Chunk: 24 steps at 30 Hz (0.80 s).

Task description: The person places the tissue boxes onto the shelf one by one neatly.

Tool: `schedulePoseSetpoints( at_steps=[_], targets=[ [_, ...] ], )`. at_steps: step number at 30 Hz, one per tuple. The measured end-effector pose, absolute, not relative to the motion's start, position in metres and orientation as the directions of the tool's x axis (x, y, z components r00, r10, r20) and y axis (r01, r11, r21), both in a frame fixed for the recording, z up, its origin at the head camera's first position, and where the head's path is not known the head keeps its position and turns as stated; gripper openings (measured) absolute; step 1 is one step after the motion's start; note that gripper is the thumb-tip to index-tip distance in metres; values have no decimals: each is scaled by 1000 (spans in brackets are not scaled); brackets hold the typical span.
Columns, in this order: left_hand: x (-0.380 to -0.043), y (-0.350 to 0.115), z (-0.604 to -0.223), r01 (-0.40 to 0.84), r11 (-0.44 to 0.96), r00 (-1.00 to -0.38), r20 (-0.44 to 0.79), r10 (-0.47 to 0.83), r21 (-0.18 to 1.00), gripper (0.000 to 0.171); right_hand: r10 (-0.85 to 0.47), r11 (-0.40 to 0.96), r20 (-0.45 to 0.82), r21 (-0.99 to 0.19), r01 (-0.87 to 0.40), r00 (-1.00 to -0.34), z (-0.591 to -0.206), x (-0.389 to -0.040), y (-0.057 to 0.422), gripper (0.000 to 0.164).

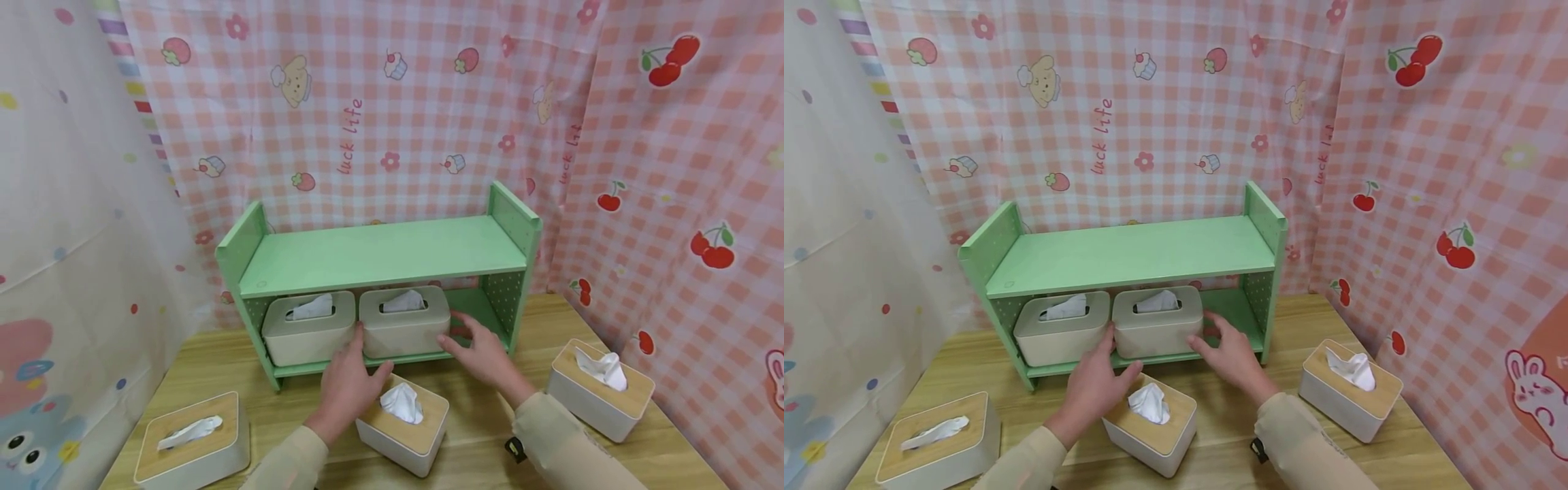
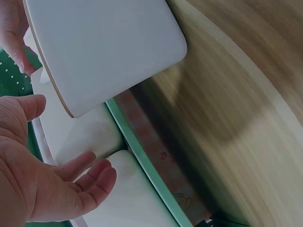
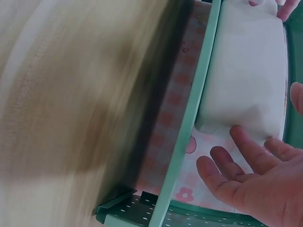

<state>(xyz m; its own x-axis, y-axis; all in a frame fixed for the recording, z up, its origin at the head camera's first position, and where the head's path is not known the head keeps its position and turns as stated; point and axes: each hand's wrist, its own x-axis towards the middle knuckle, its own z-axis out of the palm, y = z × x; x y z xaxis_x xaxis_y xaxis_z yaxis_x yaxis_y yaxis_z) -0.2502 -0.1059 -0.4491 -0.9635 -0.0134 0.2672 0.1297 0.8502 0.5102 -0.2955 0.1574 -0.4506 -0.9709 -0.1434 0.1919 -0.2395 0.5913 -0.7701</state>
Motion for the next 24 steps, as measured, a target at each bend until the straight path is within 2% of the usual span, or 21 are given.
schedulePoseSetpoints(
  at_steps=[6, 10, 13, 17, 20, 24],
  targets=[
    [-244, -112, -452, 176, 839, -960, 279, 30, 515, 87, -154, 607, 143, -767, -208, -978, -458, -284, 162, 88],
    [-235, -121, -455, 193, 814, -964, 262, 52, 548, 79, -234, 617, 102, -753, -228, -967, -464, -271, 169, 90],
    [-227, -129, -459, 172, 786, -975, 217, 50, 594, 76, -390, 599, 59, -741, -302, -919, -468, -261, 179, 86],
    [-219, -140, -465, 129, 734, -989, 143, 44, 667, 76, -596, 530, -10, -757, -383, -803, -474, -251, 192, 84],
    [-215, -147, -469, 123, 695, -992, 112, 61, 709, 73, -651, 515, -27, -750, -415, -759, -481, -246, 195, 86],
    [-207, -153, -474, 142, 644, -989, 87, 117, 752, 66, -659, 533, 12, -698, -478, -752, -492, -242, 191, 83]
  ],
)
